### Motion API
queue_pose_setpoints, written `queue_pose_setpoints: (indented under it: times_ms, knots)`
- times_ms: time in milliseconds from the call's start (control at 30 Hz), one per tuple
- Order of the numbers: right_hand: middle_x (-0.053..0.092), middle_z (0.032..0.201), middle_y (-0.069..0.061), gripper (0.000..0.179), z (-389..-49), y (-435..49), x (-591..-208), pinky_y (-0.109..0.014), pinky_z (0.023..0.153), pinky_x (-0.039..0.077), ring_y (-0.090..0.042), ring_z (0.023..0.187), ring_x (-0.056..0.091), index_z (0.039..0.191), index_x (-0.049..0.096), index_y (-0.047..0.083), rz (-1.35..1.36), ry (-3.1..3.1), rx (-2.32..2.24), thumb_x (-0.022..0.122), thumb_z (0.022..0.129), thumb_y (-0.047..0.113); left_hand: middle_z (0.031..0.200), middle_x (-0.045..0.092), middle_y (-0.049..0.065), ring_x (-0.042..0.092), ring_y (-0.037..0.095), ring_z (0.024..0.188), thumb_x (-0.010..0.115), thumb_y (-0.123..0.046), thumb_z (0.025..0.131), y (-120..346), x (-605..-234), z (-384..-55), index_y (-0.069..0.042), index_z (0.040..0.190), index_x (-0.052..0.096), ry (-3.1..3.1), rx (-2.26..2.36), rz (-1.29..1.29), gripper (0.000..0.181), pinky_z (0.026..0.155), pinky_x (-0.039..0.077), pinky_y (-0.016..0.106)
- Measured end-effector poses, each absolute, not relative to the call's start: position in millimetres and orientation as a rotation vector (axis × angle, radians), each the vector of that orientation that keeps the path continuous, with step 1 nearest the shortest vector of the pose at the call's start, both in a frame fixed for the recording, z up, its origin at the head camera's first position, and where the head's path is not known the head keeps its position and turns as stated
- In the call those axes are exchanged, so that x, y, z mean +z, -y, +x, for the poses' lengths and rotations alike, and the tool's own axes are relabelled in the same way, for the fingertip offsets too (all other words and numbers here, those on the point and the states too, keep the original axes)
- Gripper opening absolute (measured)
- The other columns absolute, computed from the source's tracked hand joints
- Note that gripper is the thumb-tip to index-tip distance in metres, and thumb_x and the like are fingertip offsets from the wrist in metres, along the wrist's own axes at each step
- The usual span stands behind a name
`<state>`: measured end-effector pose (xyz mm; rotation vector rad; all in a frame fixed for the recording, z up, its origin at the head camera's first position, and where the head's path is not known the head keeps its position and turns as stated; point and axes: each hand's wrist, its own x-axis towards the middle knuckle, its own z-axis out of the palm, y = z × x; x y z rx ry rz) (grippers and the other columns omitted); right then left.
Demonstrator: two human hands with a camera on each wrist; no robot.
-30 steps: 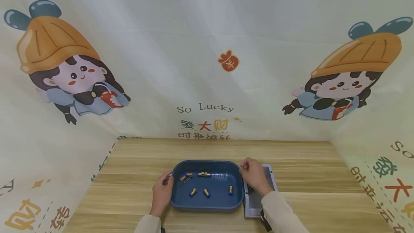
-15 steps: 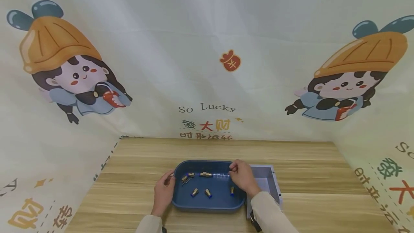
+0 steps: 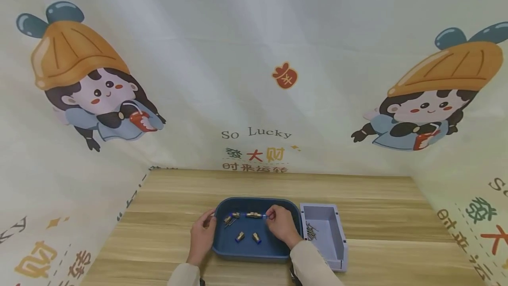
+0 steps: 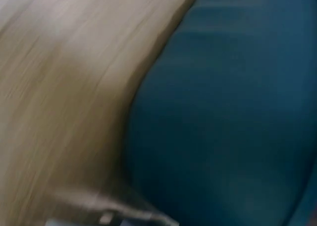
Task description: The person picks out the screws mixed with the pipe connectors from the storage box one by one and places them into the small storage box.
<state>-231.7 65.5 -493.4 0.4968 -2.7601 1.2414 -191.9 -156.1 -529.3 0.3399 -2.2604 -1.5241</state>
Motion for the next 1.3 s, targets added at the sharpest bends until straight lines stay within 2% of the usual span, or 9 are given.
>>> queue_pose_setpoints:
  times_ms: [367, 1300]
  knots:
    - [0.058, 0.071, -0.002, 0.011, -235, -40, -500, -0.020, 0.058, 0.043, -0.010, 0.065, 0.052, 0.080, 0.061, 0.000, 0.610, 2.753, 1.288, 0.063, 0.070, -0.003, 0.091, 0.062, 0.008, 0.057, 0.013, 0.078, 0.053, -0.006, 0.085, 158, -532, -191, -0.007, 0.111, 0.061, 2.263, -1.523, 0.360, 0.028, 0.068, 0.047, 0.024]
    - [0.066, 0.073, -0.008, 0.014, -244, 14, -510, -0.021, 0.057, 0.046, -0.011, 0.064, 0.058, 0.082, 0.068, 0.002, 0.681, 2.793, 1.292, 0.064, 0.069, -0.002, 0.090, 0.063, 0.009, 0.057, 0.013, 0.078, 0.054, -0.005, 0.085, 158, -529, -191, -0.008, 0.111, 0.062, 2.247, -1.562, 0.349, 0.027, 0.069, 0.047, 0.022]
